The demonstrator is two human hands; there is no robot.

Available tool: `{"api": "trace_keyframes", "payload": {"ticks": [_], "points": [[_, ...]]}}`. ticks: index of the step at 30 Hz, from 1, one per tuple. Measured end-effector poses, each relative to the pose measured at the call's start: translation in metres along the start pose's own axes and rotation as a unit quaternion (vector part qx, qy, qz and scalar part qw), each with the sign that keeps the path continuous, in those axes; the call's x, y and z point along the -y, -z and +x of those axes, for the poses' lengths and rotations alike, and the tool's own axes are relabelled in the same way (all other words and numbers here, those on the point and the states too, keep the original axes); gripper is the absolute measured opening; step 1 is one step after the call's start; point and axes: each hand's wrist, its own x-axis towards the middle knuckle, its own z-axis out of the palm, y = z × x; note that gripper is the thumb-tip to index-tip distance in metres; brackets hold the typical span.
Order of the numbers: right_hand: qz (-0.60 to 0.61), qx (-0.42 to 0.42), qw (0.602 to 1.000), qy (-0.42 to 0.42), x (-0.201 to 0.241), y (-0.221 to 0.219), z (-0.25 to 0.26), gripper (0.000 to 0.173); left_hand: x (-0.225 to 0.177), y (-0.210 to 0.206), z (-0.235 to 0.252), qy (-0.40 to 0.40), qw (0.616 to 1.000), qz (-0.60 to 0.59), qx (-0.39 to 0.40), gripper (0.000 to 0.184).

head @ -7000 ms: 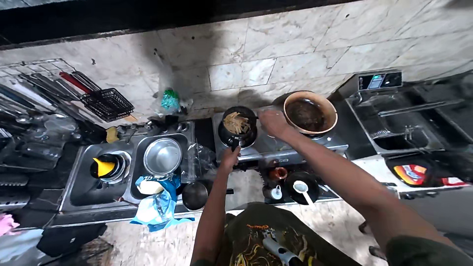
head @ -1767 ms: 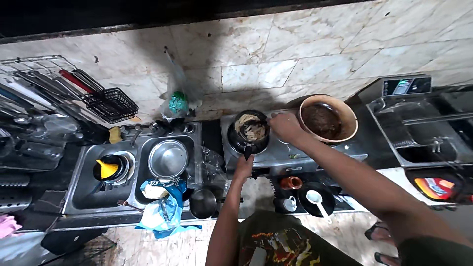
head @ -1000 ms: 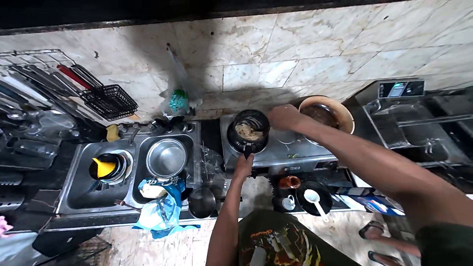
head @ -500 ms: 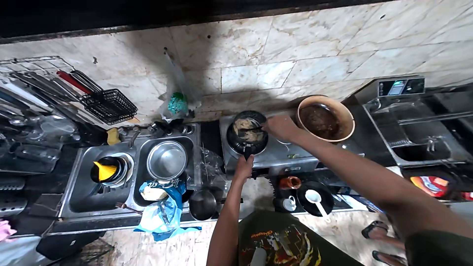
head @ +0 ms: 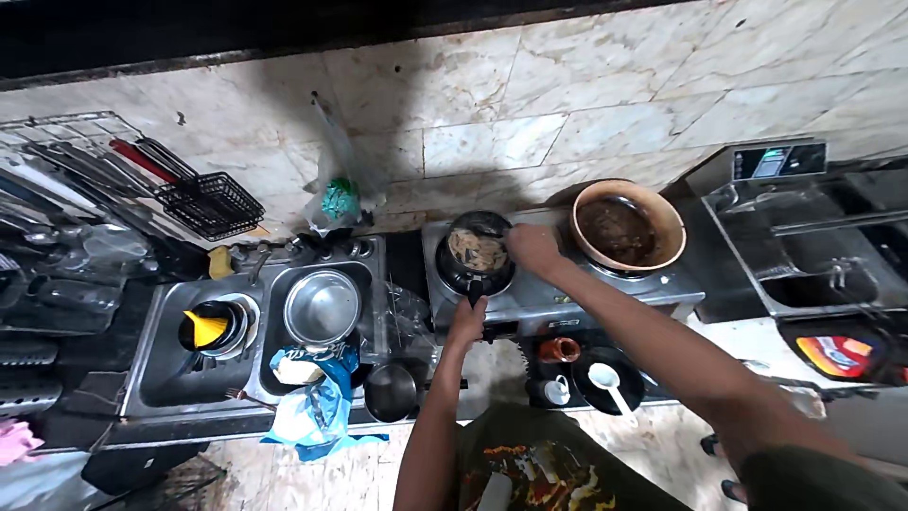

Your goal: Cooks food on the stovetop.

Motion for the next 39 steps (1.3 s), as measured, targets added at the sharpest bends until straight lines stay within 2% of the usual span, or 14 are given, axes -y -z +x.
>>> {"api": "trace_keyframes", "payload": {"ticks": [4,7,12,17,20,22,24,28,30,32,33,36,39], "points": [[-0.022,0.021,0.987,0.156,-0.024,0.012,0.004,0.020,0.002,0.000,0.001,-0.004,1.000,-0.008,-0.001,0.037],[-0.077,0.029,0.978,0.191,-0.044,0.031,-0.001,0.025,0.002,-0.001,0.002,-0.007,1.000,-0.006,-0.002,0.037],[-0.179,0.066,0.970,0.149,-0.040,0.085,-0.018,0.021,0.004,-0.001,0.003,-0.010,1.000,-0.010,-0.004,0.035],[-0.119,0.057,0.975,0.177,-0.032,0.044,-0.009,0.022,0.002,-0.001,0.002,-0.004,1.000,-0.014,0.007,0.034],[-0.069,-0.002,0.983,0.173,-0.022,0.016,-0.006,0.013,0.003,0.000,0.001,-0.005,1.000,-0.015,0.008,0.035],[-0.072,-0.023,0.987,0.144,-0.018,0.007,-0.003,0.019,0.003,0.000,0.001,-0.009,1.000,-0.022,0.014,0.036],[-0.072,-0.027,0.992,0.099,-0.016,0.006,-0.006,0.017,0.003,0.001,-0.001,-0.023,0.999,-0.030,0.019,0.038],[-0.077,0.018,0.997,0.027,-0.016,0.029,-0.021,0.009,0.020,0.010,-0.009,-0.020,0.992,-0.123,-0.004,0.065],[-0.092,0.054,0.994,0.019,-0.014,0.043,-0.030,0.009,0.047,0.012,-0.013,-0.006,0.986,-0.159,-0.048,0.059],[-0.090,0.088,0.992,0.022,-0.011,0.054,-0.034,0.008,0.076,0.011,-0.016,0.007,0.986,-0.151,-0.067,0.036],[-0.085,0.105,0.991,0.024,-0.009,0.058,-0.034,0.008,0.085,0.008,-0.018,0.013,0.986,-0.152,-0.067,0.032],[-0.054,0.096,0.993,0.047,-0.013,0.056,-0.027,0.012,0.090,0.000,-0.021,-0.009,0.980,-0.191,-0.061,0.033],[-0.027,0.036,0.997,0.059,-0.021,0.045,-0.023,0.018,0.071,0.002,-0.018,-0.030,0.960,-0.263,-0.094,0.050]]}}
